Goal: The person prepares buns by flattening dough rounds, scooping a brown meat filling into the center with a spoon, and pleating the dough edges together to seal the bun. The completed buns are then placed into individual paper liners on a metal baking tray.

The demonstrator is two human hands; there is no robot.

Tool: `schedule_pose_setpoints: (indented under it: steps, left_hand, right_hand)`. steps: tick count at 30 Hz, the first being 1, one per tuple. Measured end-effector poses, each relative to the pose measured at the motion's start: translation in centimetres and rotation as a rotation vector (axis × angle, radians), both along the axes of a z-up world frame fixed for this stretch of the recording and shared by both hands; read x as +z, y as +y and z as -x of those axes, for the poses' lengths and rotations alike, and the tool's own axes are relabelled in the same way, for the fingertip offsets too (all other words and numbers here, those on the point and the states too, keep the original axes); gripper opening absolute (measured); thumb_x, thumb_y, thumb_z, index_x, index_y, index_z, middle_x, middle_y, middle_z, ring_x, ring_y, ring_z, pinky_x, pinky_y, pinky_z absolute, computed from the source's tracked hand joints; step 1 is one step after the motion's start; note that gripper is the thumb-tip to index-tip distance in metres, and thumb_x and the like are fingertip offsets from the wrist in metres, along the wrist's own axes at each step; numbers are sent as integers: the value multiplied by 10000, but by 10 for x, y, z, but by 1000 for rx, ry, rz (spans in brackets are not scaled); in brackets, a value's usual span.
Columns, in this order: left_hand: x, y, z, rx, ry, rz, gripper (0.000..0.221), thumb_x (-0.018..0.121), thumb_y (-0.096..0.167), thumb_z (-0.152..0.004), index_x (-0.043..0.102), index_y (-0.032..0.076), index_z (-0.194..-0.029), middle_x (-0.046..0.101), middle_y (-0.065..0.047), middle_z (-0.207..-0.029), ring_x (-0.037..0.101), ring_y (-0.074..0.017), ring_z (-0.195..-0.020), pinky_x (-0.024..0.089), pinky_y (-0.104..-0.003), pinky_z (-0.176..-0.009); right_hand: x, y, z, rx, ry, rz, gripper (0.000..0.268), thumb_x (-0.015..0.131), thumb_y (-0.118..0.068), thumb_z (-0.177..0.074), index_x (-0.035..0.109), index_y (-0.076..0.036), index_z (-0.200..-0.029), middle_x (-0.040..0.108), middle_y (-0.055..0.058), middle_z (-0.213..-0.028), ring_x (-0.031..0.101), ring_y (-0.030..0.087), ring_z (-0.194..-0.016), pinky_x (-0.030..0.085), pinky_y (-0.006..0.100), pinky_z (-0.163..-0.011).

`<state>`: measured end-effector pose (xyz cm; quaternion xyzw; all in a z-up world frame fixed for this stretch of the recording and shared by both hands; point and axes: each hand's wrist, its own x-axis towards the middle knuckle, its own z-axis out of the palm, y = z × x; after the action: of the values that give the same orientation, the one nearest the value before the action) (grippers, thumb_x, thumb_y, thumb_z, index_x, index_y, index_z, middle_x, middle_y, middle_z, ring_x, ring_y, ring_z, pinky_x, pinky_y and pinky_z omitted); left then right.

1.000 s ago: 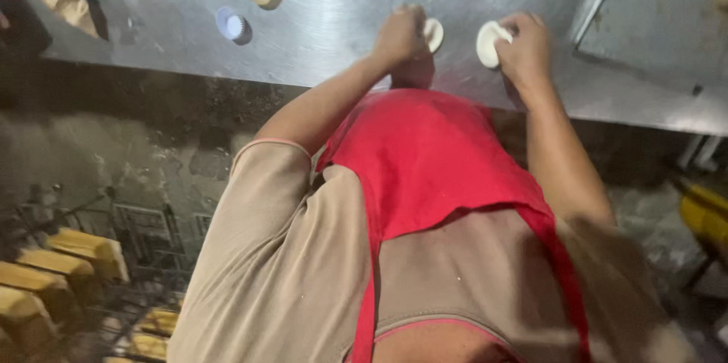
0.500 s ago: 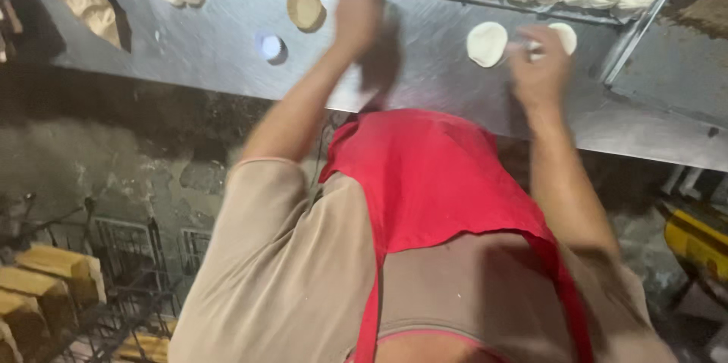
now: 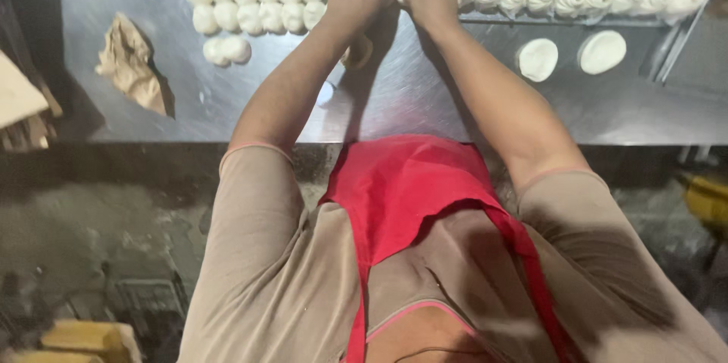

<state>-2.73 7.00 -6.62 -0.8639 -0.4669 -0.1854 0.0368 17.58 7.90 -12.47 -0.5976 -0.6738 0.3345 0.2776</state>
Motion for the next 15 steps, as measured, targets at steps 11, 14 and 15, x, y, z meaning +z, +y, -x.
schedule_pose_setpoints:
  steps: [11,14,15]
  left_hand:
    - [57,-34,-3,-160,-151,15,115,737,137,-879,699,119,-985,633,-88,-936,565,-305,-1026,420,-494,-1056]
    - [97,-84,-21,-71,-351,241,190,779,159,-863,734,62,-1020,669,-138,-898,590,-367,-917,435,-488,-857]
    - [105,-102,-31,-33,-414,328,235,798,200,-879,738,48,-1048,685,-146,-897,606,-373,-879,441,-492,-817]
  right_hand:
    - [70,-62,-14,-194,278,114,198,774,-147,-929,635,-57,-1037,692,133,-935,688,220,-893,554,341,-815]
    - [111,-104,-63,-94,578,-74,198,750,-65,-933,612,-24,-1069,641,89,-1051,642,124,-1027,569,312,-899]
    - [121,-121,-86,-54,717,-24,219,718,-60,-935,597,-22,-1114,627,62,-1105,633,100,-1072,553,305,-933]
